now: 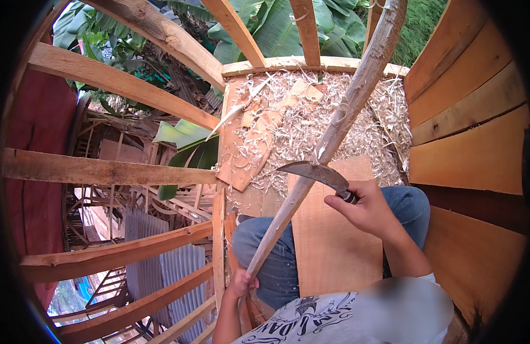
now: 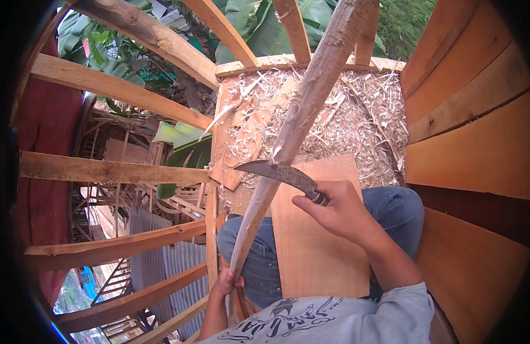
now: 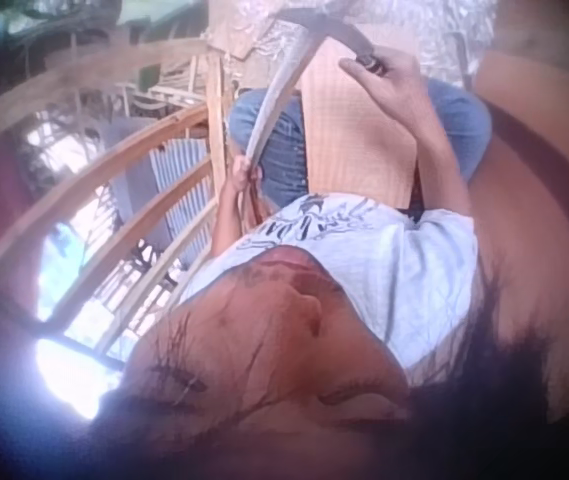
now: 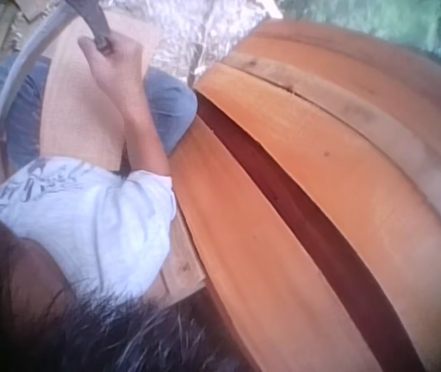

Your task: The person sits cross-legged on a wooden platform and uses a curved knife to shave a long wooden stick. They hold the stick with their left hand and repeatedly scrape the blade along its length to remove bark and smooth the surface, producing wood shavings.

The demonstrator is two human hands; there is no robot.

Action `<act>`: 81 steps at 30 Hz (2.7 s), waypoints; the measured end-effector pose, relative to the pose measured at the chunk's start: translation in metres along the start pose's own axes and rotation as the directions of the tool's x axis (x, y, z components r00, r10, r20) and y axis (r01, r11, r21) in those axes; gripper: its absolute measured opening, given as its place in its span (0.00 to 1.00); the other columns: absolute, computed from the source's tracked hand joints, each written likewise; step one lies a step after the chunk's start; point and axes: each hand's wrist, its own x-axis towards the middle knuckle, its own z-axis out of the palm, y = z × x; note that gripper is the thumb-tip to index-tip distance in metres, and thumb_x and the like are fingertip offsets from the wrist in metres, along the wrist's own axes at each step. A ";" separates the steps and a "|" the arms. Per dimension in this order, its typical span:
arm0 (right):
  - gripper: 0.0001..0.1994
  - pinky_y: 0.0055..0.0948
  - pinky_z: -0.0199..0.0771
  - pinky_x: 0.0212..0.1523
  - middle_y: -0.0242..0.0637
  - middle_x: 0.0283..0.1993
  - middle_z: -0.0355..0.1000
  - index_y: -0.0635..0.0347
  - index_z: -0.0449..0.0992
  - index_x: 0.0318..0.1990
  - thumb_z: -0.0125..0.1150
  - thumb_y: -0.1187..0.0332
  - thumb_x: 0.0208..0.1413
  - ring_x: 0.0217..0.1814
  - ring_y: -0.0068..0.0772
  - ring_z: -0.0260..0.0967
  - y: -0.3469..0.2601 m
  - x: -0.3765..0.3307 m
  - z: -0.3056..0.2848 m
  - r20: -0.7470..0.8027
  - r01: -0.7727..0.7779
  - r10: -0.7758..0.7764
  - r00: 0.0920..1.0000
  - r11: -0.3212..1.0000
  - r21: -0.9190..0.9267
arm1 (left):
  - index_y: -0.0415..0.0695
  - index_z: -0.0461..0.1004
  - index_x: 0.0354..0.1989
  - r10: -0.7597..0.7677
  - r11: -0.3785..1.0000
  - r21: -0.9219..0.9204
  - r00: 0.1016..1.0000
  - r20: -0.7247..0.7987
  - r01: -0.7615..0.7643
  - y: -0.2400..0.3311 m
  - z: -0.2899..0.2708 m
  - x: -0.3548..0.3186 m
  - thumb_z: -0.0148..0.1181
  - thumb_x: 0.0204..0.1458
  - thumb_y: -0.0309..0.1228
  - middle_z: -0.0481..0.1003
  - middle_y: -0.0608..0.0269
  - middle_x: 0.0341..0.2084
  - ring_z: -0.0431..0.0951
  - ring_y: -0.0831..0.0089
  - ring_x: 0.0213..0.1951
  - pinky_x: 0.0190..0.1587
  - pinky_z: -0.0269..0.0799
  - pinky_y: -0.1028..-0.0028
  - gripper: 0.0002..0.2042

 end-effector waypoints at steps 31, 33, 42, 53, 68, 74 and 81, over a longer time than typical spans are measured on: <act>0.14 0.27 0.66 0.23 0.42 0.16 0.69 0.66 0.76 0.28 0.66 0.61 0.48 0.17 0.30 0.67 0.004 -0.007 -0.005 0.269 0.006 0.024 0.963 0.994 -0.112 | 0.38 0.72 0.16 -0.033 0.999 0.000 0.998 0.054 0.033 0.016 -0.001 0.001 0.46 0.37 0.75 0.70 0.65 0.14 0.67 0.79 0.17 0.21 0.61 0.80 0.41; 0.12 0.26 0.62 0.20 0.37 0.14 0.66 0.66 0.76 0.29 0.66 0.64 0.47 0.15 0.25 0.62 0.008 -0.013 -0.006 0.192 0.040 -0.031 0.981 0.998 -0.042 | 0.38 0.72 0.17 -0.030 0.999 -0.010 0.996 0.084 0.031 0.016 -0.002 0.004 0.46 0.37 0.75 0.70 0.65 0.13 0.67 0.79 0.17 0.20 0.61 0.80 0.41; 0.10 0.25 0.63 0.21 0.37 0.19 0.69 0.65 0.76 0.36 0.64 0.68 0.48 0.19 0.27 0.65 0.014 -0.025 -0.006 -0.024 0.091 -0.094 0.995 0.992 -0.089 | 0.36 0.72 0.18 -0.026 0.999 -0.038 0.997 0.077 0.029 0.025 0.001 0.003 0.45 0.37 0.75 0.66 0.66 0.11 0.65 0.79 0.16 0.19 0.59 0.80 0.43; 0.07 0.26 0.61 0.19 0.37 0.18 0.66 0.65 0.71 0.34 0.58 0.69 0.53 0.16 0.29 0.63 0.029 -0.035 0.008 -0.435 0.139 -0.120 0.892 0.990 0.012 | 0.35 0.74 0.16 0.024 0.999 -0.024 0.998 0.050 -0.023 0.019 0.003 0.001 0.44 0.40 0.74 0.64 0.67 0.08 0.64 0.79 0.13 0.17 0.58 0.79 0.43; 0.08 0.26 0.59 0.19 0.37 0.16 0.65 0.64 0.72 0.35 0.58 0.69 0.54 0.16 0.24 0.61 0.015 -0.009 0.003 -0.273 0.164 -0.181 0.945 0.983 -0.083 | 0.35 0.73 0.16 0.026 0.999 -0.048 0.999 0.045 -0.024 0.016 0.003 0.001 0.47 0.42 0.71 0.70 0.63 0.12 0.67 0.78 0.16 0.19 0.61 0.79 0.40; 0.08 0.26 0.62 0.20 0.39 0.17 0.67 0.65 0.74 0.34 0.59 0.68 0.54 0.17 0.26 0.66 0.015 -0.010 0.013 -0.276 0.184 -0.225 0.935 0.969 -0.165 | 0.34 0.73 0.16 0.049 0.999 -0.022 0.998 0.040 -0.048 0.016 0.004 0.002 0.45 0.43 0.71 0.67 0.64 0.10 0.66 0.78 0.15 0.18 0.59 0.79 0.41; 0.08 0.23 0.59 0.19 0.36 0.17 0.67 0.66 0.74 0.34 0.58 0.69 0.54 0.16 0.20 0.61 0.019 -0.007 0.016 -0.250 0.274 -0.317 0.915 0.942 -0.192 | 0.35 0.73 0.16 0.012 0.999 -0.049 0.999 0.038 -0.010 0.010 0.002 0.001 0.44 0.42 0.72 0.63 0.67 0.08 0.63 0.79 0.14 0.18 0.57 0.79 0.42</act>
